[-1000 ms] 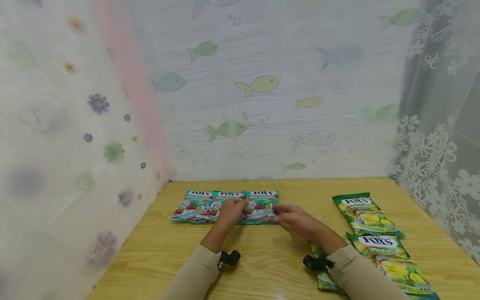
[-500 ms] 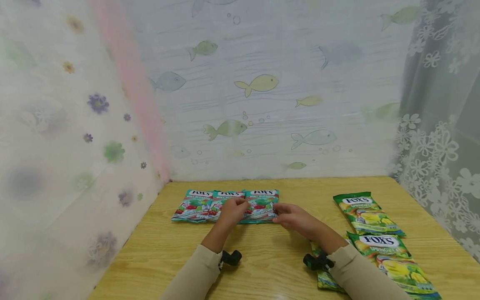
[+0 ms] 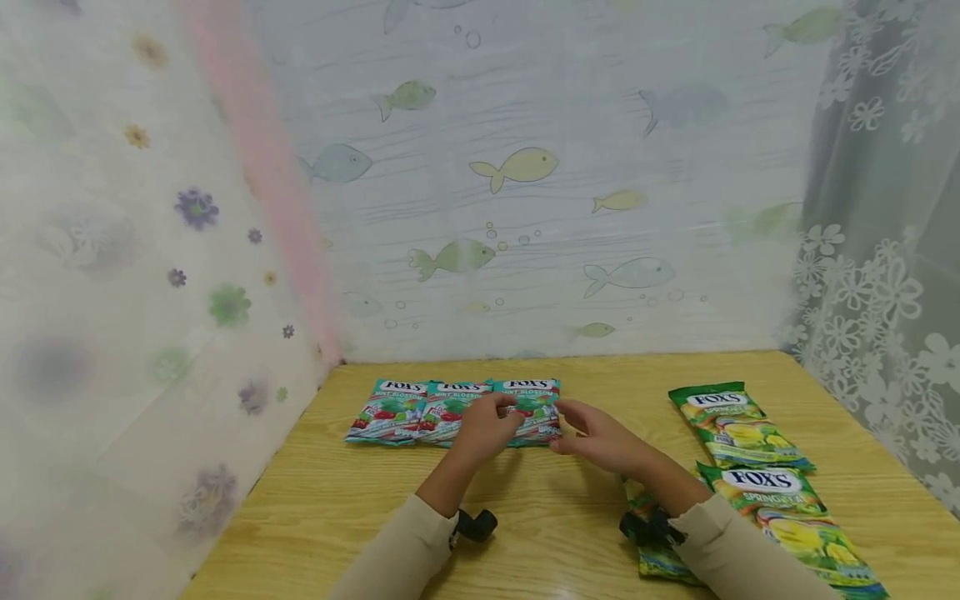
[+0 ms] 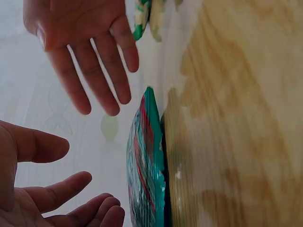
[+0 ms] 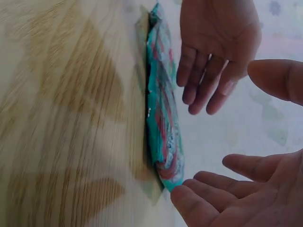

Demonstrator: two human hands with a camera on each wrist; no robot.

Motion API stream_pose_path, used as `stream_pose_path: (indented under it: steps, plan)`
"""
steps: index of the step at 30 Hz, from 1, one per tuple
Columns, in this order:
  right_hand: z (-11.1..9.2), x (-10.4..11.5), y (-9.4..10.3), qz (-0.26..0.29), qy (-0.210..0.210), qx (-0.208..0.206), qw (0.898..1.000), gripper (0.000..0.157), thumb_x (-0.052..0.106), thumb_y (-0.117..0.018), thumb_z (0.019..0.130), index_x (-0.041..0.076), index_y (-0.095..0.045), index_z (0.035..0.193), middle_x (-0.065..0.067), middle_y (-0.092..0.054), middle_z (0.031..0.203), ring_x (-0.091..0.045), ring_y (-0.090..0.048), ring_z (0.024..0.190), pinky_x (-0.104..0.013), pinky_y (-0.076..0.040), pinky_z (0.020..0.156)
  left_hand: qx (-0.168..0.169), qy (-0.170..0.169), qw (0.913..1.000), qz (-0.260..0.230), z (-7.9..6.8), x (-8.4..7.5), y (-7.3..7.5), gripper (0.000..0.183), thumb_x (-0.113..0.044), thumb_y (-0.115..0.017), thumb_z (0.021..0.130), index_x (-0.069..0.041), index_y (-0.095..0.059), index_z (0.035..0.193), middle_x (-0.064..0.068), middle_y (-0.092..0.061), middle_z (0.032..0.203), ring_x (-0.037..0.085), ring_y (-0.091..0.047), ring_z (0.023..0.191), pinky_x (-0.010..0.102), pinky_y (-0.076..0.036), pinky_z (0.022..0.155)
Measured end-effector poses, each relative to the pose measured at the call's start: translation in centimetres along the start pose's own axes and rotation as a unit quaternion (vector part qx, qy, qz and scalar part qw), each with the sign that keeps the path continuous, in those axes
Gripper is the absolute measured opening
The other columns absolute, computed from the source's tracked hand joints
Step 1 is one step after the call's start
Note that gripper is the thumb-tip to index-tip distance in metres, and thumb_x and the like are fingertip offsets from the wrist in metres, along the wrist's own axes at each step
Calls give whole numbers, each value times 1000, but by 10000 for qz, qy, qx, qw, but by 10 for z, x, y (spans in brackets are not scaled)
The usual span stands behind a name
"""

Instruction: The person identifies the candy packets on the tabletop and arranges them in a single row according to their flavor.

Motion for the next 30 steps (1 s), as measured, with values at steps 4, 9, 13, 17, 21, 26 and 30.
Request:
stream_pose_path:
  steps: [4,9,13,17,21,26,30]
  plan:
    - [-12,4,6,-508,62,-97,9986,83,39,-67,101,6,-24,164,-24,-27,167,-49,-30,152,-66,-32,119,244,-218,9993,176,-6,-9,-9,40,-28,-61,102,-9,-64,138,12,-61,141,34,-60,127,52,-56,94]
    - [-29,11,21,-1082,71,-243,9938,76,38,-67,101,7,-33,161,-26,-45,156,-48,-51,138,-60,-49,107,551,-373,9970,398,-13,-20,-20,43,-28,-62,103,-9,-62,141,9,-60,144,34,-60,130,52,-55,98]
    - [-40,12,33,-1432,39,-324,9892,70,34,-68,101,4,-40,157,-25,-54,147,-43,-60,126,-52,-57,95,801,-402,9952,396,-17,-28,-29,48,-28,-63,102,-8,-58,145,10,-61,144,32,-63,127,50,-57,96]
    - [-53,7,41,-1691,-63,-421,9847,66,35,-70,100,3,-46,152,-24,-59,140,-33,-67,115,-42,-60,84,1048,-288,9938,247,-22,-34,-38,50,-29,-65,101,-7,-57,145,9,-64,138,28,-65,122,46,-58,91]
    - [-68,4,49,-1751,-296,-484,9829,65,36,-72,98,1,-50,148,-24,-61,135,-27,-69,107,-38,-60,77,1316,-57,9912,-86,-27,-38,-46,54,-30,-69,98,-7,-56,146,9,-64,134,26,-63,122,44,-58,91]
    - [-86,-1,61,-1904,-669,-703,9769,65,37,-72,97,-1,-53,146,-22,-63,131,-26,-69,103,-40,-60,76,1626,185,9849,-564,-33,-39,-54,62,-28,-73,95,-6,-51,149,5,-64,128,23,-66,111,42,-59,85]
    - [-98,-6,71,-2203,-842,-918,9675,61,36,-72,97,-3,-56,142,-20,-67,124,-26,-69,98,-41,-59,74,1848,387,9781,-882,-38,-40,-60,65,-27,-74,95,-6,-49,151,2,-64,123,19,-70,94,40,-59,79]
Point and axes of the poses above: each hand's wrist, its own z-axis towards the middle knuckle, its own y-axis out of the back of the hand, x = y × z, the point moved 3 cm from there along z, towards the middle knuckle
